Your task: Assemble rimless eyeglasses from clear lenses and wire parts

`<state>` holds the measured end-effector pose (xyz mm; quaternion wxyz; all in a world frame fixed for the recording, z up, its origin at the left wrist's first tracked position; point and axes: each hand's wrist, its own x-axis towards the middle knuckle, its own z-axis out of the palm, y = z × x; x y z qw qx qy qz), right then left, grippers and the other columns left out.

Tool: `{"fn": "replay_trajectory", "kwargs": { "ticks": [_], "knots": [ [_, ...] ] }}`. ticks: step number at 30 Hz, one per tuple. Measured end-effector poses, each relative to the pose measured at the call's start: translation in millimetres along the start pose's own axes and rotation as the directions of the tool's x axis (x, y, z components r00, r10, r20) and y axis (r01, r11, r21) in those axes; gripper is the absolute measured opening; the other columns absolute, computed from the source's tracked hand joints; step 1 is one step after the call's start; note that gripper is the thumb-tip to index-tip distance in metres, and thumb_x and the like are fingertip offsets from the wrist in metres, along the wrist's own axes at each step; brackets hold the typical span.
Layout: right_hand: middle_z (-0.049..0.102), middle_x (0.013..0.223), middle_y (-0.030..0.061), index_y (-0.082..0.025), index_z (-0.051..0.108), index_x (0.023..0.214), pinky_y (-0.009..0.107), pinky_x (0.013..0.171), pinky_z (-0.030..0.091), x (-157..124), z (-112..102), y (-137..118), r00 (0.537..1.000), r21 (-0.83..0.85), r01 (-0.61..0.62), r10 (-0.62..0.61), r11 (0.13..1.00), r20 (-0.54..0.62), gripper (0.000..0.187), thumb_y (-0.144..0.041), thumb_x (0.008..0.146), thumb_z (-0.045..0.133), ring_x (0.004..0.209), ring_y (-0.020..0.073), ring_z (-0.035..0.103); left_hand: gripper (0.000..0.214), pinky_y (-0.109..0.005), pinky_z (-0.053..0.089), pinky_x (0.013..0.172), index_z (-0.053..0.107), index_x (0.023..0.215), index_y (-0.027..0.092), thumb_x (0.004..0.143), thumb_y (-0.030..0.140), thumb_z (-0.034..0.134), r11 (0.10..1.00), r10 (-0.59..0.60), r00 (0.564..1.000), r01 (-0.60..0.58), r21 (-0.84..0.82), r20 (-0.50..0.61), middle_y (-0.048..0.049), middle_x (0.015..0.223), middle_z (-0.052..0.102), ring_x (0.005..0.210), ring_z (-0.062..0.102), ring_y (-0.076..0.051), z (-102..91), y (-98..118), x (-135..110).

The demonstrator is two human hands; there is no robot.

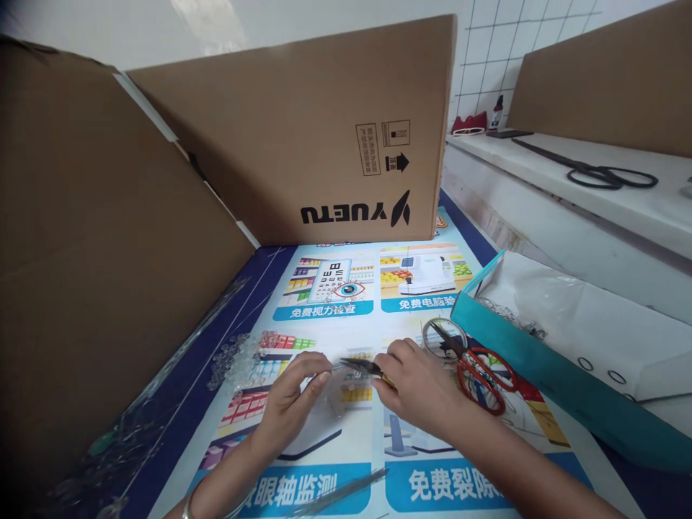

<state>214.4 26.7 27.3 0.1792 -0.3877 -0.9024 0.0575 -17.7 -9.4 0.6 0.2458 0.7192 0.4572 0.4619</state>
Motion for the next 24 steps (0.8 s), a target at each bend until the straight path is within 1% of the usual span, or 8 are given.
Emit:
{"fn": "replay_trajectory", "kwargs": {
  "ticks": [4,8,13,19,24],
  "knots": [
    [0.055,0.087,0.0076,-0.019,0.059,0.095,0.032,0.077,0.042,1,-3,-5,0.997,-0.039,0.07,-0.069,0.997,0.014,0.017,-0.027,0.082,0.052,0.088,0.0201,0.05,0.013,-0.032,0.042,0.079,0.058,0.091,0.019,0.086,0.016,0.047,0.999,-0.034,0.999,0.035,-0.033,0.031,-0.0061,0.089,0.058,0.088,0.053,-0.018,-0.6,1,0],
    [0.055,0.087,0.0083,-0.018,0.06,0.095,0.032,0.076,0.042,1,-2,-3,0.995,-0.063,0.095,-0.095,0.993,0.011,0.017,-0.026,0.082,0.053,0.088,0.0203,0.049,0.013,-0.032,0.042,0.08,0.058,0.091,0.018,0.087,0.019,0.046,0.995,-0.068,0.996,0.073,-0.075,0.057,-0.0066,0.089,0.059,0.088,0.053,-0.018,0.6,-2,-1],
    [0.054,0.089,0.0089,-0.018,0.059,0.095,0.034,0.077,0.042,0,-3,-4,0.993,-0.082,0.116,-0.112,0.99,0.049,0.018,-0.027,0.083,0.05,0.088,0.0212,0.048,0.013,-0.03,0.043,0.076,0.057,0.092,0.018,0.087,0.018,0.045,0.991,-0.083,0.991,0.093,-0.091,0.106,-0.0059,0.087,0.058,0.084,0.053,-0.017,1.5,-5,-2],
    [0.053,0.089,0.0095,-0.017,0.059,0.098,0.035,0.076,0.041,0,-7,-4,0.992,-0.098,0.114,-0.108,0.989,0.062,0.021,-0.027,0.083,0.049,0.089,0.0222,0.047,0.014,-0.031,0.042,0.078,0.058,0.093,0.019,0.086,0.014,0.047,0.999,-0.014,0.994,0.019,-0.048,0.112,-0.0056,0.089,0.06,0.087,0.054,-0.018,1.9,-7,-3],
    [0.053,0.087,0.0094,-0.017,0.059,0.098,0.035,0.074,0.041,-2,-8,-4,0.99,-0.11,0.136,-0.131,0.985,0.048,0.02,-0.026,0.084,0.047,0.087,0.0218,0.046,0.016,-0.033,0.042,0.081,0.058,0.096,0.02,0.086,0.013,0.047,1.0,0.009,0.994,-0.005,-0.031,0.106,-0.0056,0.091,0.062,0.091,0.054,-0.018,1.7,-11,-5]
  ]
}}
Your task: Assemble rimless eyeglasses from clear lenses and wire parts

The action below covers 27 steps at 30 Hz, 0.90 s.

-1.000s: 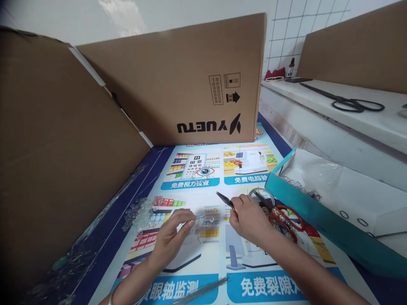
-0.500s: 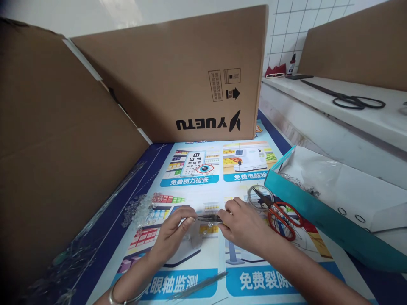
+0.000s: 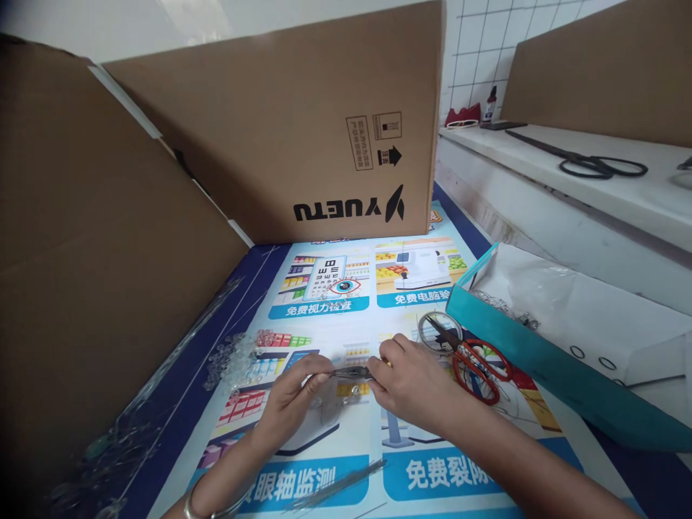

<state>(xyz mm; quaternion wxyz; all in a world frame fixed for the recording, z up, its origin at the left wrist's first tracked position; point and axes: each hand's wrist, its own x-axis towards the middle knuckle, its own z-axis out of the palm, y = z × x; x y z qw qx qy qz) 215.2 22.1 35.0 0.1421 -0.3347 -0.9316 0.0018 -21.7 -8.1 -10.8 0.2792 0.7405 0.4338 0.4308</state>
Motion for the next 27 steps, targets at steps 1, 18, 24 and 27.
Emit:
{"fn": "replay_trajectory", "kwargs": {
  "ticks": [1,18,24,27],
  "knots": [
    [0.053,0.086,0.0094,-0.017,0.059,0.098,0.035,0.074,0.041,0,0,0,1.0,-0.002,0.004,-0.004,1.0,-0.002,0.02,-0.025,0.084,0.047,0.087,0.0217,0.046,0.016,-0.034,0.042,0.081,0.058,0.096,0.02,0.086,0.013,0.047,1.0,0.006,1.0,-0.006,0.0,0.003,-0.0056,0.091,0.062,0.091,0.054,-0.018,-0.2,-1,0],
    [0.052,0.084,0.0077,-0.016,0.059,0.092,0.034,0.075,0.038,-1,-6,4,0.996,0.023,0.05,-0.052,0.998,0.076,0.019,-0.026,0.087,0.043,0.085,0.0204,0.044,0.02,-0.036,0.04,0.078,0.059,0.096,0.019,0.084,0.006,0.049,0.987,0.154,0.986,-0.15,-0.056,0.07,-0.0051,0.084,0.062,0.079,0.055,-0.017,-0.2,-2,5],
    [0.052,0.084,0.0073,-0.016,0.059,0.091,0.033,0.073,0.038,0,-8,4,0.997,0.041,0.037,-0.04,0.998,0.071,0.019,-0.027,0.087,0.044,0.085,0.02,0.044,0.018,-0.033,0.041,0.077,0.059,0.095,0.019,0.084,0.008,0.049,0.992,0.101,0.993,-0.096,-0.08,0.054,-0.0048,0.084,0.061,0.081,0.054,-0.017,0.8,-3,3],
    [0.052,0.085,0.0077,-0.016,0.059,0.091,0.033,0.074,0.037,1,-11,4,0.998,0.046,0.012,-0.014,0.999,0.058,0.019,-0.028,0.086,0.045,0.086,0.0205,0.044,0.016,-0.032,0.042,0.076,0.058,0.095,0.018,0.085,0.01,0.049,0.996,0.044,0.998,-0.041,-0.077,0.035,-0.0052,0.086,0.06,0.084,0.054,-0.017,1.0,-3,2]
  ]
}}
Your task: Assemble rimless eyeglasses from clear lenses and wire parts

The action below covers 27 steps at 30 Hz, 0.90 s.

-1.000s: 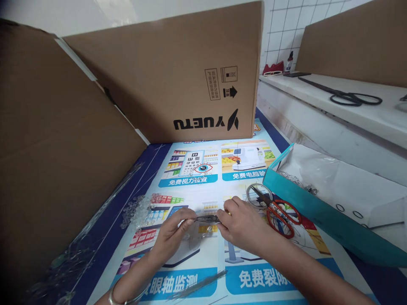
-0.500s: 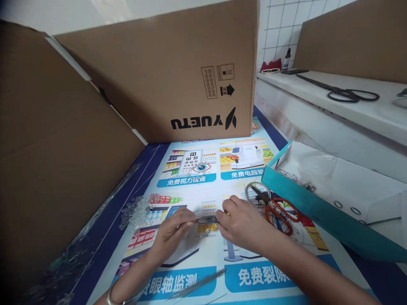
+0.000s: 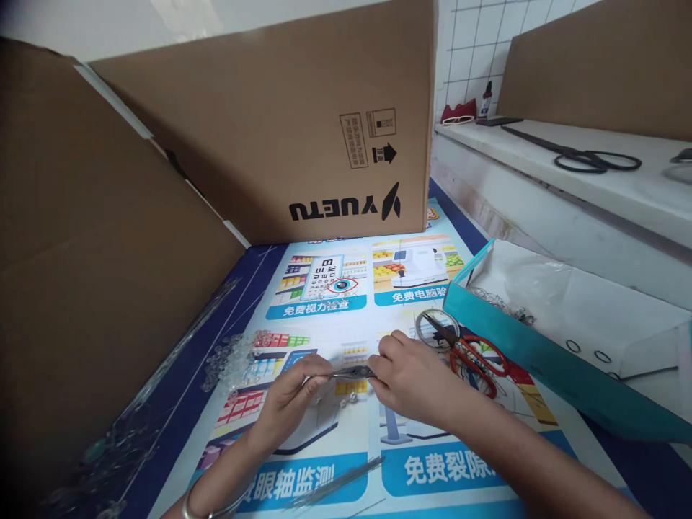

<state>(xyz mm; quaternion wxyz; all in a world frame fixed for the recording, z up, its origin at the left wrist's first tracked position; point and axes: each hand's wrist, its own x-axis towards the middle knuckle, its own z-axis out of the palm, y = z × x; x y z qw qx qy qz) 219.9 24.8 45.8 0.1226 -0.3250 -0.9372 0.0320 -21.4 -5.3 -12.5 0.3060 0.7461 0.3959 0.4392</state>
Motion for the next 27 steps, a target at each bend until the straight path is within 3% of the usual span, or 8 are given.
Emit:
{"fn": "replay_trajectory", "kwargs": {
  "ticks": [13,27],
  "knots": [
    [0.051,0.086,0.0083,-0.017,0.059,0.09,0.034,0.07,0.036,0.2,-7.5,-5.4,0.999,-0.078,-0.02,0.023,0.997,0.033,0.018,-0.026,0.086,0.044,0.085,0.022,0.042,0.013,-0.033,0.043,0.078,0.056,0.092,0.019,0.084,0.01,0.05,0.999,-0.034,0.999,0.034,0.004,-0.038,-0.0051,0.088,0.06,0.085,0.055,-0.017,3.9,2.4,-4.1],
    [0.051,0.079,0.0083,-0.015,0.059,0.087,0.033,0.07,0.037,0.3,-3.5,-8.4,1.0,-0.108,0.011,-0.012,0.994,-0.008,0.017,-0.022,0.086,0.043,0.082,0.021,0.043,0.023,-0.036,0.043,0.08,0.057,0.095,0.02,0.081,0.003,0.052,0.981,0.166,0.986,-0.162,0.106,-0.031,-0.0056,0.092,0.064,0.09,0.056,-0.019,3.3,3.1,-1.5]
  ]
}}
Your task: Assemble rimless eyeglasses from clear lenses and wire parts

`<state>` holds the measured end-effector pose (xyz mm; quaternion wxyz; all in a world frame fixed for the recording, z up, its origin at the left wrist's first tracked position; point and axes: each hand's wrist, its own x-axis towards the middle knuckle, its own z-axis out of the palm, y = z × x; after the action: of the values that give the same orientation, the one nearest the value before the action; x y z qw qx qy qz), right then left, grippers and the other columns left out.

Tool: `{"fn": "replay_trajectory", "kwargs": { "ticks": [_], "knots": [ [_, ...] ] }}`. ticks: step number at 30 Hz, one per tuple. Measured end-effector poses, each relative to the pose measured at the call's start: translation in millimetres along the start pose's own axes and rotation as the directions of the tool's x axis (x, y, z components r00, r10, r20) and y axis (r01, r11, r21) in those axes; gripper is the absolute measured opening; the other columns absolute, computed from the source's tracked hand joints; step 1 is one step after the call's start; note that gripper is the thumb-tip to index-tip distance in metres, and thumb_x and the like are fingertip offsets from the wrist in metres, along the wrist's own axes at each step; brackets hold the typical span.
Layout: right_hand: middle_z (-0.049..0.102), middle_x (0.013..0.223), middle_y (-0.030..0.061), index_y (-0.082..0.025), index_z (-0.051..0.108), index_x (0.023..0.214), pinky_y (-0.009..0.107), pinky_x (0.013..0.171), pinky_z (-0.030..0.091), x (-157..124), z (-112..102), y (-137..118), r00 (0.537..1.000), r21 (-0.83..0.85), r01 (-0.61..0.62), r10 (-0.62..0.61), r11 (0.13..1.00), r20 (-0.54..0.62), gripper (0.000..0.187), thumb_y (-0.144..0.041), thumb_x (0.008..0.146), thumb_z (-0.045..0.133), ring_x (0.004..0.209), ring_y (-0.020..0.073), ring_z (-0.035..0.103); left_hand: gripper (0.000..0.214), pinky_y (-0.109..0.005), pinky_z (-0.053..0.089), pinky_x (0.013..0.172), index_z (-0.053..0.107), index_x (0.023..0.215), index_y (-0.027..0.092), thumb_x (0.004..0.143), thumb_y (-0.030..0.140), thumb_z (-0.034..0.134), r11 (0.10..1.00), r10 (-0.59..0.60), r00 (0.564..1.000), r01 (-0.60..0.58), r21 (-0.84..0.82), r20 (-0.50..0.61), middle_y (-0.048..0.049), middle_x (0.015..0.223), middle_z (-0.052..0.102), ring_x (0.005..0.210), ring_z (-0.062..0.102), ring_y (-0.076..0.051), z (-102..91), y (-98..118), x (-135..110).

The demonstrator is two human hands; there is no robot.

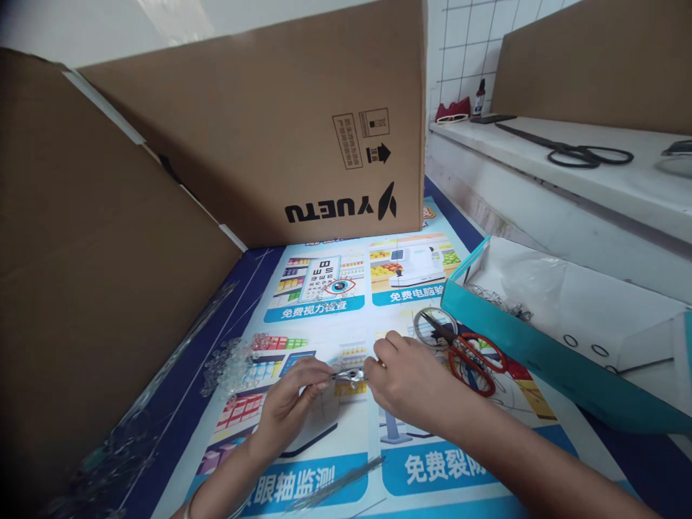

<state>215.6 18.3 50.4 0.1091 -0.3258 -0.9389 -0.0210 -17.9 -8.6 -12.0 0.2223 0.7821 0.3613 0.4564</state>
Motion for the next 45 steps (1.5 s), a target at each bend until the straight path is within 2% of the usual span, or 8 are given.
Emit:
{"fn": "replay_trajectory", "kwargs": {
  "ticks": [11,18,25,39,45],
  "knots": [
    [0.051,0.081,0.009,-0.015,0.058,0.09,0.034,0.068,0.035,-0.4,-3.8,-1.6,1.0,-0.035,0.021,-0.021,0.999,0.017,0.017,-0.021,0.086,0.043,0.082,0.0224,0.042,0.02,-0.038,0.042,0.08,0.058,0.094,0.02,0.083,0.006,0.048,0.994,0.051,0.998,-0.056,0.099,0.045,-0.0079,0.096,0.063,0.088,0.057,-0.019,-2.7,-1.7,-1.6],
    [0.051,0.082,0.0082,-0.016,0.058,0.088,0.033,0.068,0.034,-1.3,-5.3,-2.4,1.0,0.002,-0.001,0.001,1.0,0.015,0.015,-0.021,0.085,0.044,0.082,0.0217,0.042,0.022,-0.04,0.041,0.081,0.058,0.097,0.02,0.084,0.007,0.046,0.988,0.072,0.992,-0.085,0.131,0.101,-0.0089,0.099,0.062,0.089,0.055,-0.019,-6.1,-3.4,-0.6],
    [0.052,0.082,0.0079,-0.016,0.058,0.087,0.033,0.067,0.034,-1.1,-6.4,-1.6,1.0,0.022,-0.006,0.006,1.0,0.021,0.015,-0.021,0.085,0.044,0.083,0.0215,0.041,0.02,-0.04,0.041,0.083,0.058,0.095,0.021,0.084,0.009,0.047,0.983,0.063,0.994,-0.077,0.164,0.085,-0.0082,0.098,0.062,0.089,0.055,-0.019,-6.5,-3.2,-0.7],
    [0.052,0.084,0.0067,-0.018,0.059,0.085,0.031,0.068,0.034,-1.8,-8.3,3.3,0.999,0.109,-0.025,0.021,0.994,0.04,0.018,-0.027,0.086,0.044,0.085,0.0199,0.043,0.022,-0.042,0.042,0.084,0.058,0.101,0.022,0.085,0.01,0.048,0.993,0.104,0.991,-0.108,0.047,0.081,-0.0092,0.098,0.064,0.089,0.057,-0.02,-4.3,-9.7,-2.8],
    [0.052,0.084,0.0069,-0.018,0.061,0.085,0.031,0.07,0.036,-2.5,-9.7,5.7,0.998,0.139,-0.03,0.023,0.99,0.05,0.019,-0.027,0.085,0.044,0.085,0.0195,0.044,0.02,-0.043,0.04,0.086,0.059,0.098,0.021,0.084,0.01,0.048,0.992,0.108,0.99,-0.113,0.051,0.089,-0.009,0.099,0.065,0.09,0.058,-0.02,-5.2,-7.0,-1.5]
  ]
}}
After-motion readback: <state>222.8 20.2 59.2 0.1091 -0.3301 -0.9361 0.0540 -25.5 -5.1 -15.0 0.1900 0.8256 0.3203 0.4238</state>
